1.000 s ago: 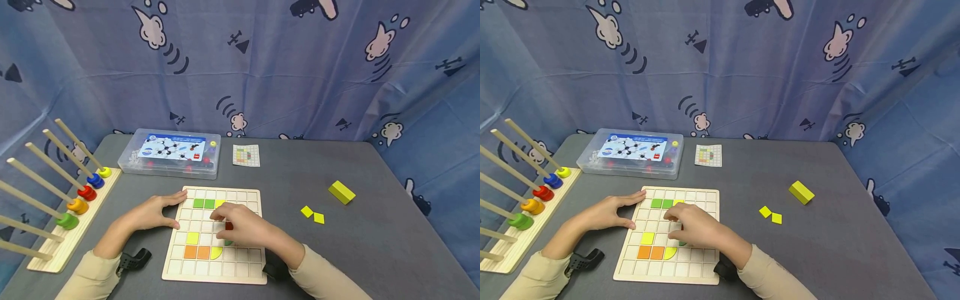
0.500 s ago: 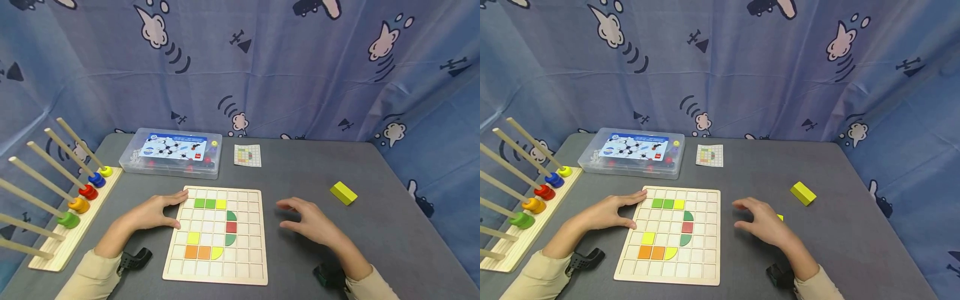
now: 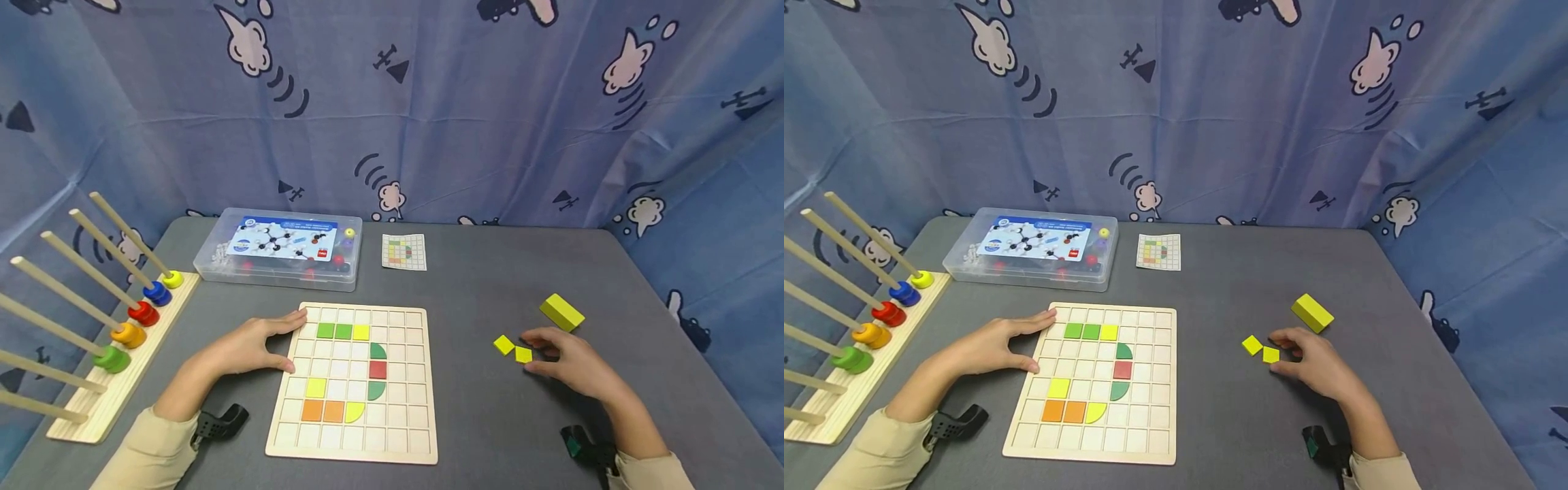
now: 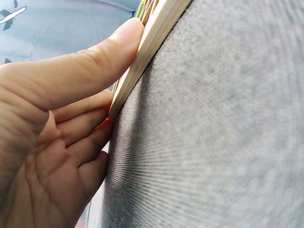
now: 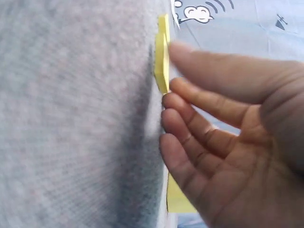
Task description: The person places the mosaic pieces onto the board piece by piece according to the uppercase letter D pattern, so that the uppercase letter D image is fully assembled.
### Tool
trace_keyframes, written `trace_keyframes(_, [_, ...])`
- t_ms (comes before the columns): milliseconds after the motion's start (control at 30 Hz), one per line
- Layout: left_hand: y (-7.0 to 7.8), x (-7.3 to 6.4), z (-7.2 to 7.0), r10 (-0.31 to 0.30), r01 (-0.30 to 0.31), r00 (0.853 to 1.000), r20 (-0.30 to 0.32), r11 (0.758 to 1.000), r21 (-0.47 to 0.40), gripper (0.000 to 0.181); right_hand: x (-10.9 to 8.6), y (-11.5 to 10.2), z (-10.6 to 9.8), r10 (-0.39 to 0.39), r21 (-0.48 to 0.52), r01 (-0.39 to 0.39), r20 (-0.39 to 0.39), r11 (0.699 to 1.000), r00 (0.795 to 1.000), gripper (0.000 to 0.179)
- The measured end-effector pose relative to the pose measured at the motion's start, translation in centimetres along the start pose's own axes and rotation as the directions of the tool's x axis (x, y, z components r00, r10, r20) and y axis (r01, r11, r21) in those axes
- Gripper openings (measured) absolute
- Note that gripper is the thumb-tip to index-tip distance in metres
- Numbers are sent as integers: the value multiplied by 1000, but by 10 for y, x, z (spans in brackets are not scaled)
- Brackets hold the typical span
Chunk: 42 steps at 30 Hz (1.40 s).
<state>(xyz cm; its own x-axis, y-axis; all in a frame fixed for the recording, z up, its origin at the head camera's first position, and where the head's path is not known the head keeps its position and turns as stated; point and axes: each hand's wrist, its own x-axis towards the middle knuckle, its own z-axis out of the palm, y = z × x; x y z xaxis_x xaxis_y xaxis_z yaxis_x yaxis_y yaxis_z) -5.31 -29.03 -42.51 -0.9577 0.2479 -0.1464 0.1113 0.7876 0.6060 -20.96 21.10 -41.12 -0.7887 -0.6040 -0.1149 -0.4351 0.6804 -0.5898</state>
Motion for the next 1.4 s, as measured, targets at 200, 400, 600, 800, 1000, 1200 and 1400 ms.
trace_keyframes(200, [1, 0, -1, -1, 1, 1000, 2, 1000, 2, 91, 1, 10, 4, -30, -65, 28, -23, 997, 999, 31])
trace_keyframes(400, [2, -1, -1, 5, -5, 1000, -3, 1000, 10, 91, -1, 8, 5, -46, -68, 43, -36, 997, 998, 24])
trace_keyframes(600, [2, -1, -1, 6, -6, 1000, -6, 1000, 19, 91, -1, 4, 1, -8, -94, 5, -29, 996, 1000, 24])
trace_keyframes(800, [3, -1, 0, 4, -3, 1000, -8, 1000, 11, 91, 3, -20, 0, -28, -63, 25, -34, 998, 999, 22])
trace_keyframes(1000, [2, 0, 0, 3, -3, 1000, -11, 1000, 11, 91, 15, -60, 10, -143, -50, 142, -22, 989, 989, 23])
trace_keyframes(1200, [3, -1, -1, -9, 9, 1000, -11, 1000, 21, 92, 33, -104, 37, -259, -15, 260, 11, 966, 966, 24])
trace_keyframes(1400, [2, -1, 0, -2, 2, 1000, -9, 1000, 15, 92, 51, -156, 68, -345, -5, 347, 67, 938, 936, 25])
